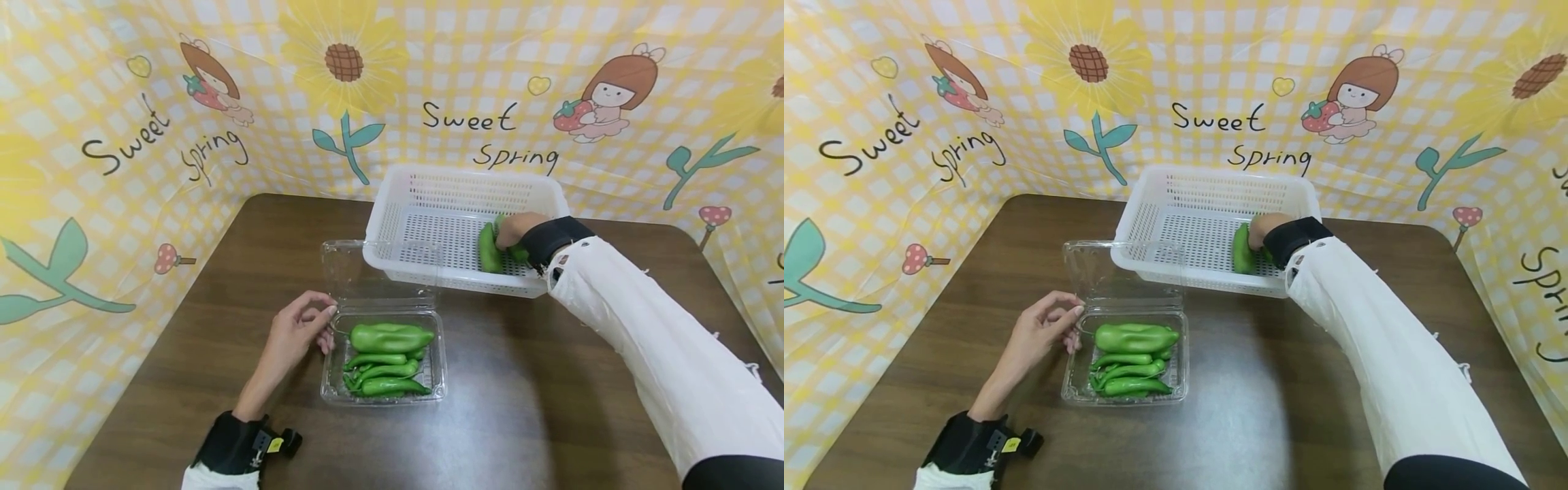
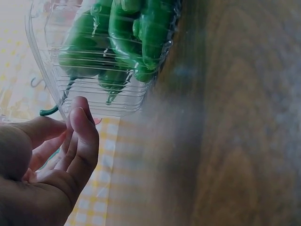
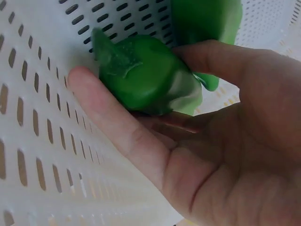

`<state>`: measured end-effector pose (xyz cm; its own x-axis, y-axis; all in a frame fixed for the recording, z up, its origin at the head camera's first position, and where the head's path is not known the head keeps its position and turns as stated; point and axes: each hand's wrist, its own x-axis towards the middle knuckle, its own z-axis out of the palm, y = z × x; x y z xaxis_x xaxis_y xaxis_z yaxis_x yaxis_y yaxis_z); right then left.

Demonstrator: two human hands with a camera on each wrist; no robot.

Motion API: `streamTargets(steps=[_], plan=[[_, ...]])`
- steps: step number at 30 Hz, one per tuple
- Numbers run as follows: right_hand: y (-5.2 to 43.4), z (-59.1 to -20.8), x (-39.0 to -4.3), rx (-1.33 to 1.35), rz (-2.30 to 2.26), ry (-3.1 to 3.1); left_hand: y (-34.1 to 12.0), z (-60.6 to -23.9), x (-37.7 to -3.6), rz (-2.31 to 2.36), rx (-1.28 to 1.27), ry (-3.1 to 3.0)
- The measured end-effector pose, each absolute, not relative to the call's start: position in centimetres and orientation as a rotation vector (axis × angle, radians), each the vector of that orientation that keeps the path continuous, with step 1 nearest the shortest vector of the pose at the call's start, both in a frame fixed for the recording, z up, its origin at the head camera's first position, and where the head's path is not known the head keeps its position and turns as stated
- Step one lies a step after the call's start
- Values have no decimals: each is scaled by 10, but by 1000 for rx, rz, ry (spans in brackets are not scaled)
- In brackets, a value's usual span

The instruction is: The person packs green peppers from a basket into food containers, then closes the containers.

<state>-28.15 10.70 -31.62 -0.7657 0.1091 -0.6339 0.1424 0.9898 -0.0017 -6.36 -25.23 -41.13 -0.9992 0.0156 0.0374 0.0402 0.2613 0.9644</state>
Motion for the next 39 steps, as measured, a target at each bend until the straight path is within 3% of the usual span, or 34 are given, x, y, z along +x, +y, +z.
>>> streamTargets(steps=[10, 17, 23, 39], plan=[[124, -312, -286, -102, -78, 2484, -252, -412, -63, -1900, -44, -2486], [132, -300, -286, -73, -375, 2383, -254, -413, -62, -1890, -29, -2506], [133, -286, -281, -264, -407, 2373, -255, -413, -61, -1871, -40, -2517], [150, -258, -247, -542, -507, 2428, -253, -408, -62, -1861, -56, -2511]])
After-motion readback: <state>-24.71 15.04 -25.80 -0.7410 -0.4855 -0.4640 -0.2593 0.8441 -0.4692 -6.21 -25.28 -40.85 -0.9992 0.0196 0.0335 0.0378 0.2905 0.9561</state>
